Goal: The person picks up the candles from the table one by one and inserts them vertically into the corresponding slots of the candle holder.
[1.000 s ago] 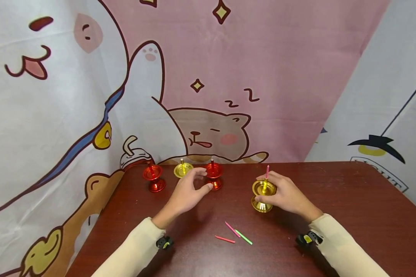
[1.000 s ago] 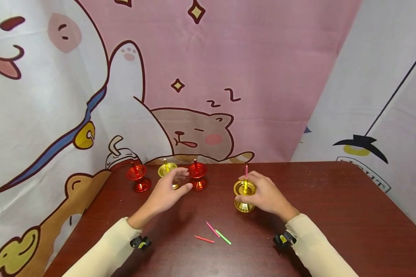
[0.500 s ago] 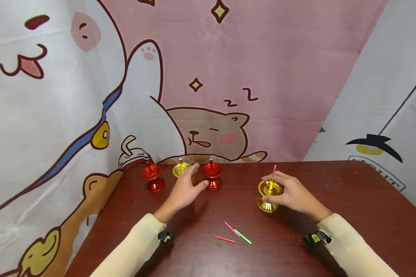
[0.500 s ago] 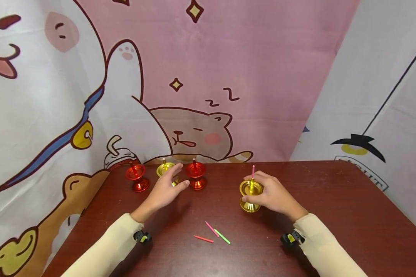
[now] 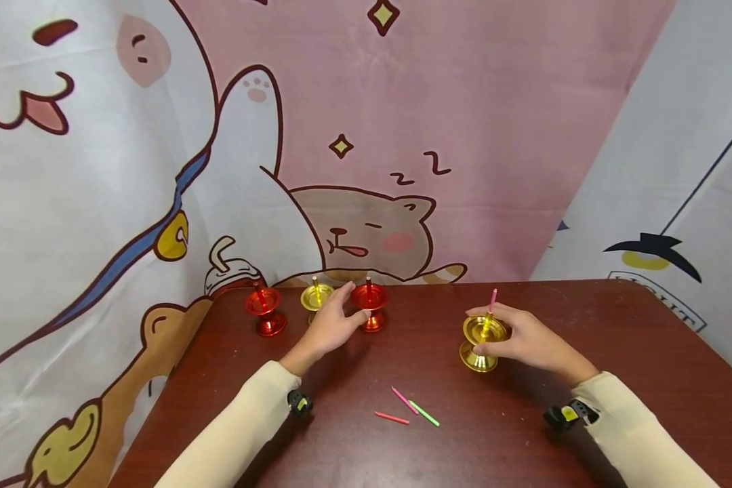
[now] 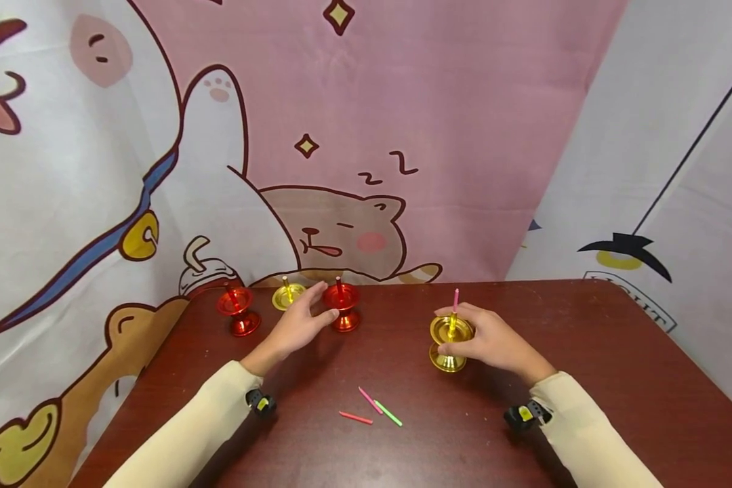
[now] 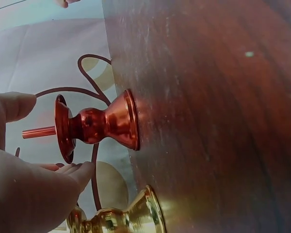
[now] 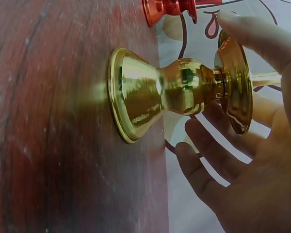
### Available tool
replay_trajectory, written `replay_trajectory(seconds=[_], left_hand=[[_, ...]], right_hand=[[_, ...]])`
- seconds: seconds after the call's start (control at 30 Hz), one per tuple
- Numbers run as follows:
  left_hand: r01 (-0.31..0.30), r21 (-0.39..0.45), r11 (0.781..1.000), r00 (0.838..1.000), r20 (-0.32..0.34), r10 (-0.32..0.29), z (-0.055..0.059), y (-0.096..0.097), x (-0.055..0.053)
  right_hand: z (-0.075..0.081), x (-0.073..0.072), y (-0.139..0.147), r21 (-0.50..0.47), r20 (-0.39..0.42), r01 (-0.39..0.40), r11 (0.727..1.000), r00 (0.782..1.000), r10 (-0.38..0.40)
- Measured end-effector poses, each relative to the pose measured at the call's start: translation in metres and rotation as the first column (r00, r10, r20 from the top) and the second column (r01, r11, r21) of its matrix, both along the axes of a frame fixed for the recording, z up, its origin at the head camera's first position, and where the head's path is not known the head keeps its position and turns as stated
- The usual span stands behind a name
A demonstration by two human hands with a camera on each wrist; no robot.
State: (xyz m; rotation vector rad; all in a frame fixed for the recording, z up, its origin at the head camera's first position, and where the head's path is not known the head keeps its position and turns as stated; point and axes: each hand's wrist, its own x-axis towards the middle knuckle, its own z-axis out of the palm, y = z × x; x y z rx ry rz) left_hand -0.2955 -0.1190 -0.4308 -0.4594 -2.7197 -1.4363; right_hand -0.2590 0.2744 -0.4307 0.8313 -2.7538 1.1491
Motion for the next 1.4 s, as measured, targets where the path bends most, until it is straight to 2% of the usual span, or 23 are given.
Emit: replay_trajectory(seconds=[0.2,0.43,0.57,0.73,0.93,1.03,1.17,1.3,1.4], left_hand=[[0.031,0.047,0.998,0.999,0.041,-0.033,-0.004,0.002,-0.010],[0.052,0.072,0.996,0.997,0.055,-0.056,-0.022,0.000,-0.027],[0.030,0.094,0.995,0.995,0.087,-0.039,-0.019,0.002,-0.026],[0.019,0.152,0.988,0.991,0.129,-0.039,-0.008,0.007,-0.019],[0.017,0.202,0.979,0.987,0.153,-0.049,-0.013,0.009,-0.020],[0.016,0.212,0.977,0.986,0.161,-0.051,-0.015,0.009,-0.021],[0.014,0.218,0.976,0.982,0.181,-0.055,-0.016,0.011,-0.021],[0.017,0.227,0.974,0.980,0.191,-0.062,-0.016,0.012,-0.022],[0.025,0.235,0.972,0.978,0.197,-0.072,-0.016,0.012,-0.021]], right_hand=[[0.001,0.002,0.007,-0.019,0.058,0.002,1.000,0.998,-0.001],[0.003,0.004,0.017,-0.001,0.049,0.026,1.000,0.998,-0.026],[0.004,0.006,0.024,0.012,0.030,0.044,0.999,0.999,-0.044],[0.007,0.010,0.032,0.018,-0.011,0.060,0.998,0.998,-0.060],[0.011,0.016,0.037,0.014,-0.042,0.101,0.995,0.994,-0.100],[0.014,0.022,0.037,-0.006,-0.097,0.155,0.988,0.983,-0.155],[0.019,0.032,0.035,-0.060,-0.201,0.209,0.976,0.955,-0.217],[0.026,0.044,0.028,-0.115,-0.230,0.247,0.962,0.936,-0.268],[0.029,0.054,0.020,-0.134,-0.237,0.242,0.961,0.934,-0.268]])
